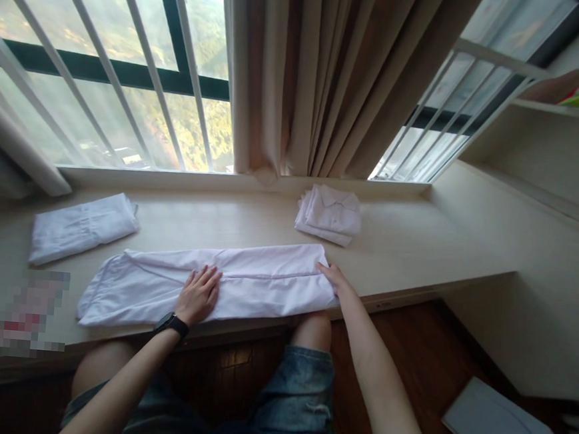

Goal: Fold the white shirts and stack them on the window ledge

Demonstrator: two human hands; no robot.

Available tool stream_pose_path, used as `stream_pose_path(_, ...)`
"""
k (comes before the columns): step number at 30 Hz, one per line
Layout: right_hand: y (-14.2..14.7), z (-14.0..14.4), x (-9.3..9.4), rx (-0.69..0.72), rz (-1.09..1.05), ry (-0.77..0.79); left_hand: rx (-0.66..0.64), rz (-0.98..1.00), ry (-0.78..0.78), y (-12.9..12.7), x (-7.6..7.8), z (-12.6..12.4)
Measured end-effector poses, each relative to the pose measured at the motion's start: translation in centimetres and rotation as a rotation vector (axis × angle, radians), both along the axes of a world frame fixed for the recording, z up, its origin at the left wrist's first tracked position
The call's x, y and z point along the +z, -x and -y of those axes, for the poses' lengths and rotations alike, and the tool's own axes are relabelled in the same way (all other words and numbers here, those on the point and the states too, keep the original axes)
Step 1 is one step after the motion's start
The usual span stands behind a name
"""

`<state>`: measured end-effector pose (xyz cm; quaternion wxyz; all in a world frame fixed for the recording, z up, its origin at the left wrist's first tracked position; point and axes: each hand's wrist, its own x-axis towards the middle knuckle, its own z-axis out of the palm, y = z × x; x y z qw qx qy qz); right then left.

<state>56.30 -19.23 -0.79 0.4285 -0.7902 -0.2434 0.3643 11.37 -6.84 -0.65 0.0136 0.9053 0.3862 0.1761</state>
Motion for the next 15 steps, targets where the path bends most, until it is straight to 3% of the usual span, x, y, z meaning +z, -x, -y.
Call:
stream_pose_path(4,-0.4,0.3,1.1,0.088,-0.073,0.039,0.091,0.013,0.016,-0.1,0.0,0.0)
stream_pose_path(10,-0.9,1.1,2.5,0.203,0.012,0.027,0.277,-0.004,0.069,-0.3,-0.3,-0.2)
stream_pose_path(15,-0.6,0.6,6.0,0.296,0.053,0.029,0.384,0.007,0.079,-0.6,-0.5,-0.1)
